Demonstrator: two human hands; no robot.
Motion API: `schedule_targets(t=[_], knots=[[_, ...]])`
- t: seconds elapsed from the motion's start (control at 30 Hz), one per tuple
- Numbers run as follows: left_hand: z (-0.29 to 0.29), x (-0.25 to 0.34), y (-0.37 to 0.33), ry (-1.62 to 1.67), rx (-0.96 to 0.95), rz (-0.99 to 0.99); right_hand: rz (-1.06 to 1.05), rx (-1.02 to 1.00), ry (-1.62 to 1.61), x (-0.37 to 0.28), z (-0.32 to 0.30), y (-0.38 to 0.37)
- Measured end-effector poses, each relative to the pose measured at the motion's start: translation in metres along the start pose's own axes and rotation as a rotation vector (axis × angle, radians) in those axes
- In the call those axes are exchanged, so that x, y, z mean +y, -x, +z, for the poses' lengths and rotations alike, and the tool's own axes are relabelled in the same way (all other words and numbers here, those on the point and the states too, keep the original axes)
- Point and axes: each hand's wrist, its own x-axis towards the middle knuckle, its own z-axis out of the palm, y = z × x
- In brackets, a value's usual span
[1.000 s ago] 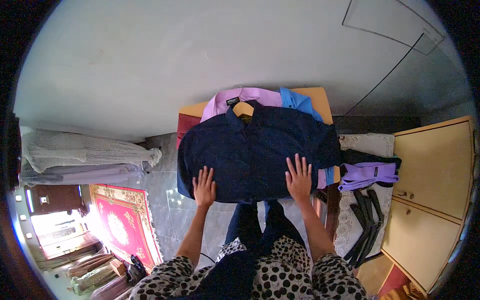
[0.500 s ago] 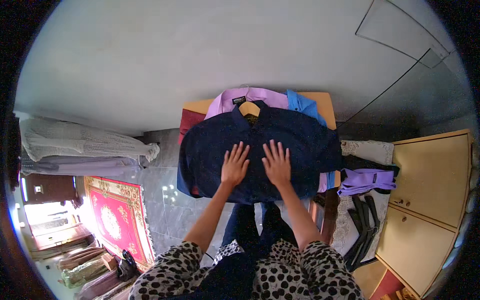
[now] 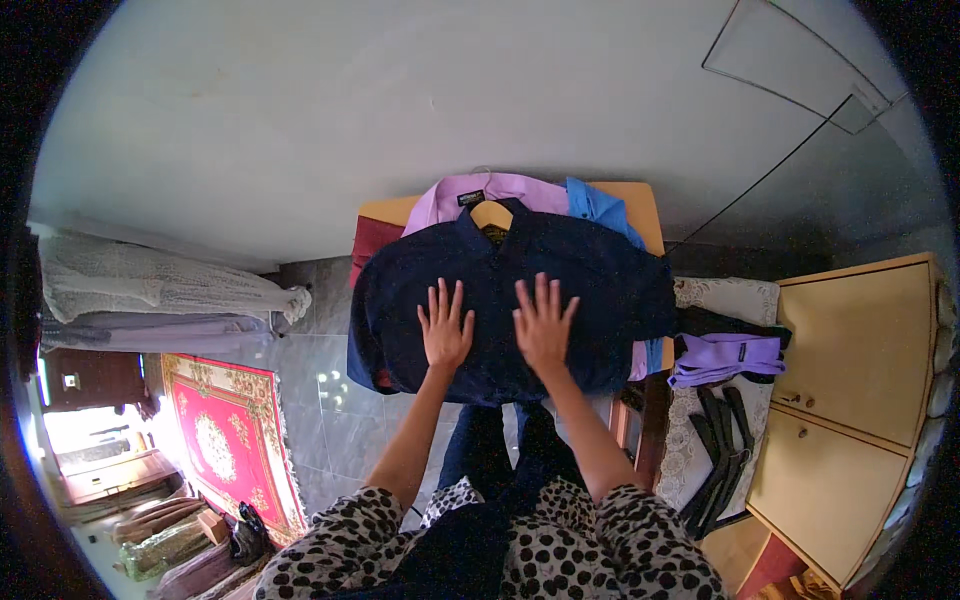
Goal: The person is hanging several shirts on hangers and buttoning them at a workstation.
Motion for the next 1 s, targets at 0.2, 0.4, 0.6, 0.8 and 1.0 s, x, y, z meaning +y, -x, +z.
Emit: schedule_targets(t=[0.2,0.4,0.6,0.8,1.0], knots=[[0.002,-0.002,-0.001,-0.073,-0.088,0.033,-0.023,-0.181,-0.032,-0.032,0.020,0.010],[-0.006,-0.019,-0.001,-0.012,-0.148,0.088,-0.051,-0.148,-0.018,0.019,0.007,0.009],[-0.019,-0.060,0.007,-0.063,-0.088,0.085,0.103,-0.116,0.130,0.084,-0.015,0.014],[-0.031,-0.076,0.012,-0.127,-0.100,-0.033,0.206,0.003,0.264,0.107,-0.022,0.016],[-0.041,-0.041,-0.036,0.025,0.130,0.078,0.159,0.055,0.202,0.076,-0.022,-0.039]])
